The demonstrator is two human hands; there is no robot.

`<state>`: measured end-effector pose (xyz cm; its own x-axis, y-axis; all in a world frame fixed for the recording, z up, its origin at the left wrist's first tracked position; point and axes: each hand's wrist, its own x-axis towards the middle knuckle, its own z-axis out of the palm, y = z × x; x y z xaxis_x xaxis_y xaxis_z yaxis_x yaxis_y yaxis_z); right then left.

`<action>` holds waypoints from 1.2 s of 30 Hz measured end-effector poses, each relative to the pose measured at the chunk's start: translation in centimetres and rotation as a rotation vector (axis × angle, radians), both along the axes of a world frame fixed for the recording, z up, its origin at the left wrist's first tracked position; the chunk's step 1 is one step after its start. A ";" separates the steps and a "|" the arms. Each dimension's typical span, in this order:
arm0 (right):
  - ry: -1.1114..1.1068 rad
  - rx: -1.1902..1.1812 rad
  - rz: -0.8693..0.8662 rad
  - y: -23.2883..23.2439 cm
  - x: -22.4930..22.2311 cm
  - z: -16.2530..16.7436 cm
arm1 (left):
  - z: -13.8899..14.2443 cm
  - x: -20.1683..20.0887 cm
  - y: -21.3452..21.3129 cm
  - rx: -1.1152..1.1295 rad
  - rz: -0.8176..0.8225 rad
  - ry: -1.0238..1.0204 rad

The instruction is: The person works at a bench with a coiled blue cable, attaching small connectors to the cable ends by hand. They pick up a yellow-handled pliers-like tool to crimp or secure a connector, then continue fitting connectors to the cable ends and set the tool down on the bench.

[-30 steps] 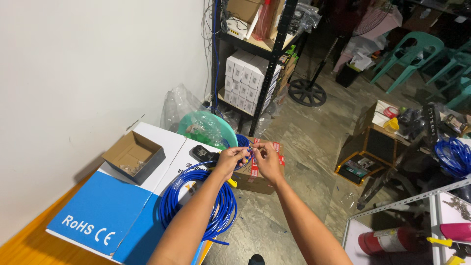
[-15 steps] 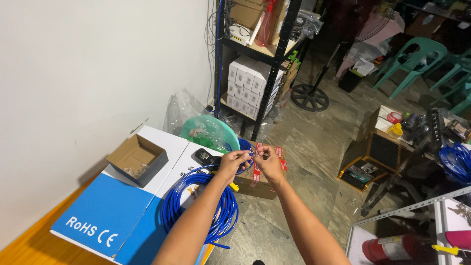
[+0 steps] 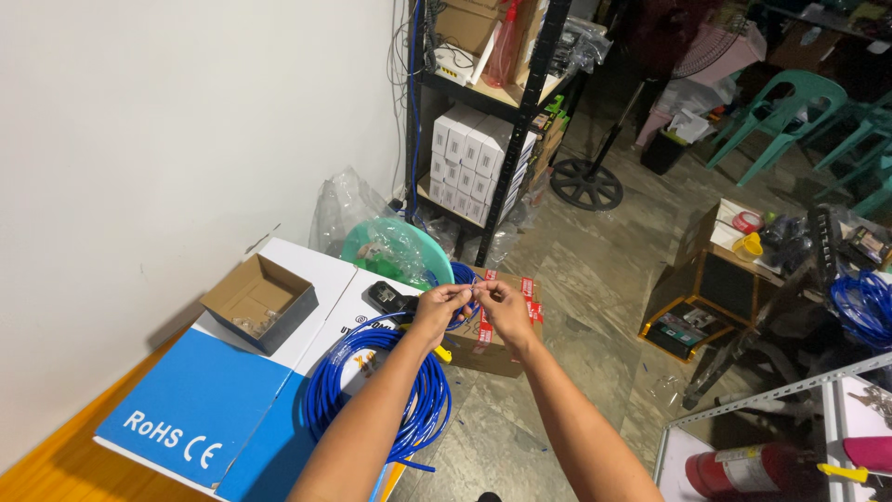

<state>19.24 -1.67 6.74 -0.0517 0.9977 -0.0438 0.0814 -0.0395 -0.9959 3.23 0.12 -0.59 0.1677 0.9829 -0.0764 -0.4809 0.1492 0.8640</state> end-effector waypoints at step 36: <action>-0.248 0.192 -0.085 2.4 2.7 -0.3 | 0.5 -0.3 -0.4 -0.079 -0.046 0.075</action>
<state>21.98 0.71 6.44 0.0212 0.9892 0.1450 0.3272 0.1302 -0.9360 2.98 -0.26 -0.10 0.2034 0.9648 -0.1669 -0.4063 0.2382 0.8822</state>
